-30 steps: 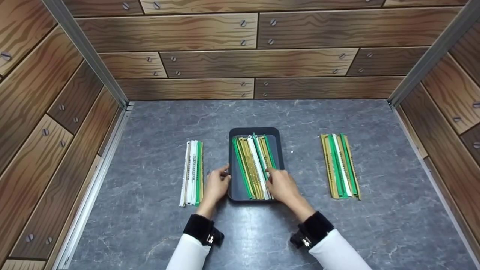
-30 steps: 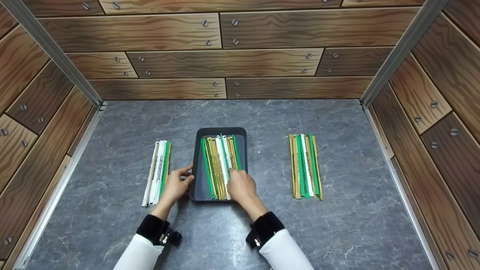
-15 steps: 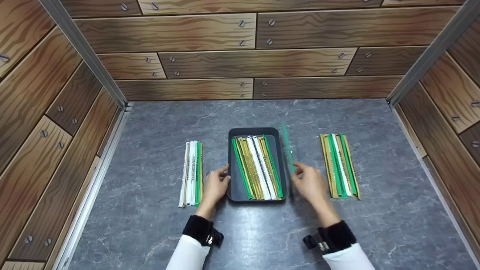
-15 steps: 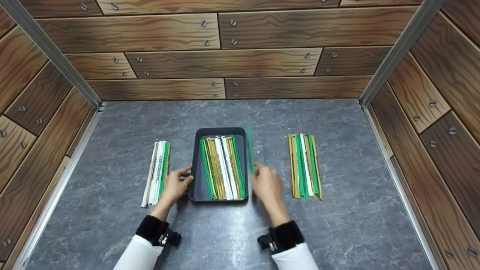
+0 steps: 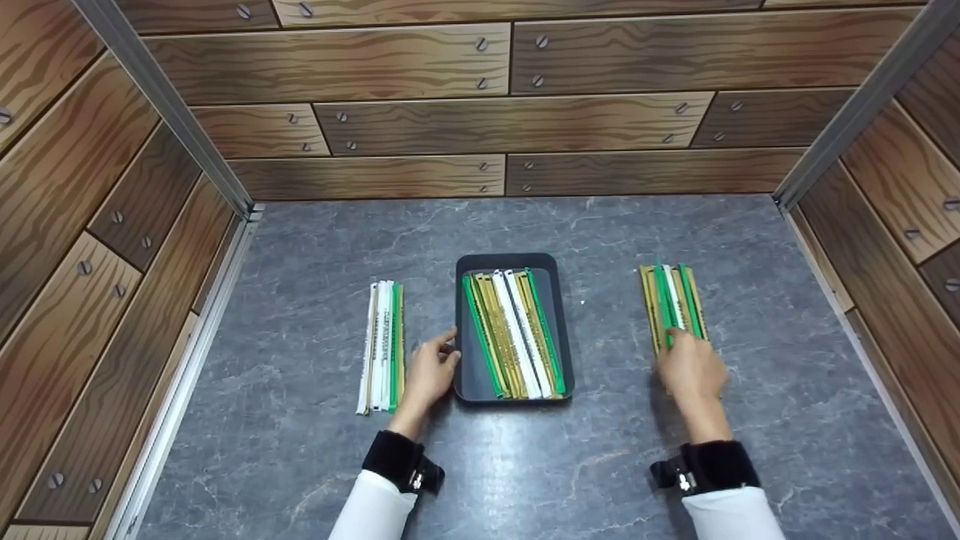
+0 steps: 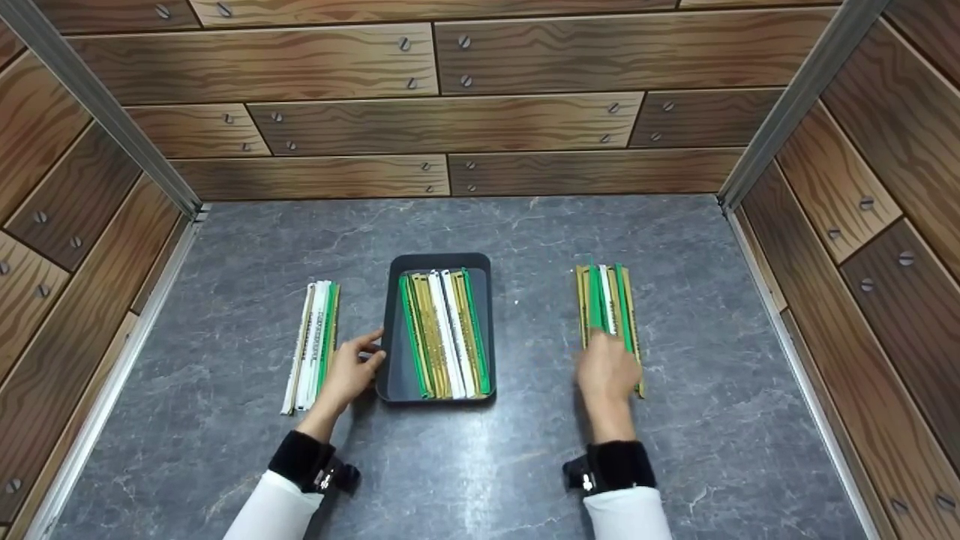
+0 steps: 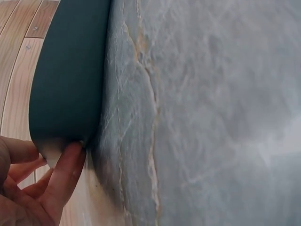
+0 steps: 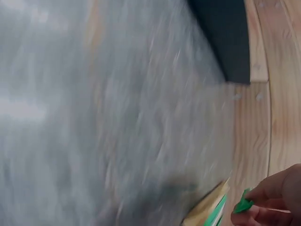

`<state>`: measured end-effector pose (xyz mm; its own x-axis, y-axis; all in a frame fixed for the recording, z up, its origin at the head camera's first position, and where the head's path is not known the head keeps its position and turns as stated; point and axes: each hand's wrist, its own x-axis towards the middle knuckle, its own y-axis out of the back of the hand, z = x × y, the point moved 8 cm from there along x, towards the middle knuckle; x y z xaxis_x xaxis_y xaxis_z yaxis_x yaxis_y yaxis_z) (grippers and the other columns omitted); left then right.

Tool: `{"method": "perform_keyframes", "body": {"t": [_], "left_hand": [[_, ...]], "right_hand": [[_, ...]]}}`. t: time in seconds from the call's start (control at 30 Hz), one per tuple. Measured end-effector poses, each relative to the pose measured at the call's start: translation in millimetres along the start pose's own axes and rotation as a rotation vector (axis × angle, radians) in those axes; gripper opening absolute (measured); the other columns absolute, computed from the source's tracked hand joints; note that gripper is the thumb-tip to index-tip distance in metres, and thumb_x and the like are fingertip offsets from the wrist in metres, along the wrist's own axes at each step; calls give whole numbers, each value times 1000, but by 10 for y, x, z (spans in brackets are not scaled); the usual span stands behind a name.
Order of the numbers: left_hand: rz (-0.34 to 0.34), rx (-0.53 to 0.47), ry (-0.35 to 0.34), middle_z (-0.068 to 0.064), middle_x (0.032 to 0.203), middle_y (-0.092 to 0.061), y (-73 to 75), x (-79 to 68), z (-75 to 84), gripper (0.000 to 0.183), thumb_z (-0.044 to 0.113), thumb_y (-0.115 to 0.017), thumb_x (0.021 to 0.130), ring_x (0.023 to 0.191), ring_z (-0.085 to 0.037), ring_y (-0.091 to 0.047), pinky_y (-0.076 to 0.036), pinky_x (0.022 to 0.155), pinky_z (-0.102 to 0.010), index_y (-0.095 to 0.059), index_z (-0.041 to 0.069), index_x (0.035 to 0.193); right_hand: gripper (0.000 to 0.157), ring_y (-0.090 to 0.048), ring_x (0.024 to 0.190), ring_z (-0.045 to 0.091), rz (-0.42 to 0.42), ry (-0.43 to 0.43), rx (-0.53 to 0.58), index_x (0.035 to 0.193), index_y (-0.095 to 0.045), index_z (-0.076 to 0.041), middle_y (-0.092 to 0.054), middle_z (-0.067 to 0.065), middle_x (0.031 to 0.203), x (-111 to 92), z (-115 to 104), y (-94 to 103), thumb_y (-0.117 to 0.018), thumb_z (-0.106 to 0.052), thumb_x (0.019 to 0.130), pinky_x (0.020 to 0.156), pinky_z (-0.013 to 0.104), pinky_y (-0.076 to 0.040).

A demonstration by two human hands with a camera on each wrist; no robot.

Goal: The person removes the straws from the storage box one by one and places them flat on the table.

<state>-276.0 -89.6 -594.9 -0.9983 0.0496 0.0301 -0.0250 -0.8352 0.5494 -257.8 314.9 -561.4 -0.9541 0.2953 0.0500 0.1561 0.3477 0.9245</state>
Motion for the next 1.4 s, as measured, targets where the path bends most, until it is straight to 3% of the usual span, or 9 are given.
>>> {"method": "perform_keyframes", "body": {"t": [0.23, 0.37, 0.47, 0.67, 0.77, 0.87, 0.97, 1.3, 1.4], "left_hand": [[9, -55, -31, -16, 97, -69, 15, 24, -37, 40, 3, -64, 93, 84, -27, -69, -55, 76, -38, -59, -2, 132], [46, -63, -33, -11, 89, -68, 24, 51, -45, 39, 9, -61, 96, 77, -21, -65, -53, 71, -38, -56, -3, 134], [77, -41, -12, -7, 84, -66, 28, 87, -44, 40, 13, -58, 99, 72, -17, -61, -51, 69, -38, -55, -2, 135], [89, 4, 32, -7, 84, -67, 4, 185, -27, 41, 16, -52, 102, 75, -22, -62, -50, 74, -42, -52, 1, 140], [91, 34, 33, -16, 105, -69, -17, 226, -22, 40, 15, -52, 102, 96, -30, -65, -49, 88, -46, -52, 3, 141], [91, 62, 33, -18, 126, -63, -37, 254, -23, 40, 15, -53, 101, 117, -34, -58, -44, 99, -48, -53, 6, 141], [87, 83, 38, -16, 134, -58, -49, 275, -34, 41, 16, -53, 101, 123, -34, -54, -41, 102, -48, -54, 9, 142], [85, 87, 26, -16, 123, -65, -61, 287, -41, 42, 14, -55, 100, 106, -33, -63, -48, 90, -49, -54, 12, 142], [86, 81, 19, -16, 112, -69, -67, 285, -40, 42, 13, -55, 100, 95, -32, -65, -49, 86, -48, -53, 10, 142]], "right_hand": [[45, -62, 75, 47, -148, -70, -10, 137, -56, -3, -59, 36, 117, 76, 233, -88, -47, -10, 94, 46, 48, -44], [44, -62, 83, 50, -143, -111, -3, 136, -57, -4, -58, 36, 118, 66, 258, -106, -48, -11, 93, 50, 52, -45], [43, -62, 86, 52, -89, -117, 20, 134, -59, -4, -59, 34, 117, 42, 199, -89, -52, -13, 93, 55, 57, -46], [34, -66, 83, 41, 54, 93, 208, 122, -65, 3, -69, 24, 99, -11, -180, -46, -59, -7, 90, 65, 53, -52], [30, -68, 80, 36, 70, 205, 306, 118, -67, 5, -69, 20, 92, -54, -423, -56, -60, -2, 89, 67, 49, -54], [29, -69, 77, 34, 65, 283, 358, 115, -68, 6, -70, 19, 91, -106, -662, -89, -64, 1, 86, 68, 48, -55], [32, -70, 75, 31, 27, 325, 390, 116, -68, 5, -70, 18, 92, -160, -885, -175, -67, 2, 84, 67, 45, -56], [44, -63, 66, 16, -113, 439, 390, 127, -63, 2, -66, 21, 112, -362, -1513, -496, -67, 3, 83, 58, 29, -54], [46, -66, 76, 20, -158, 455, 368, 129, -61, 2, -64, 22, 118, -400, -1626, -596, -66, 3, 83, 66, 31, -56]]}}
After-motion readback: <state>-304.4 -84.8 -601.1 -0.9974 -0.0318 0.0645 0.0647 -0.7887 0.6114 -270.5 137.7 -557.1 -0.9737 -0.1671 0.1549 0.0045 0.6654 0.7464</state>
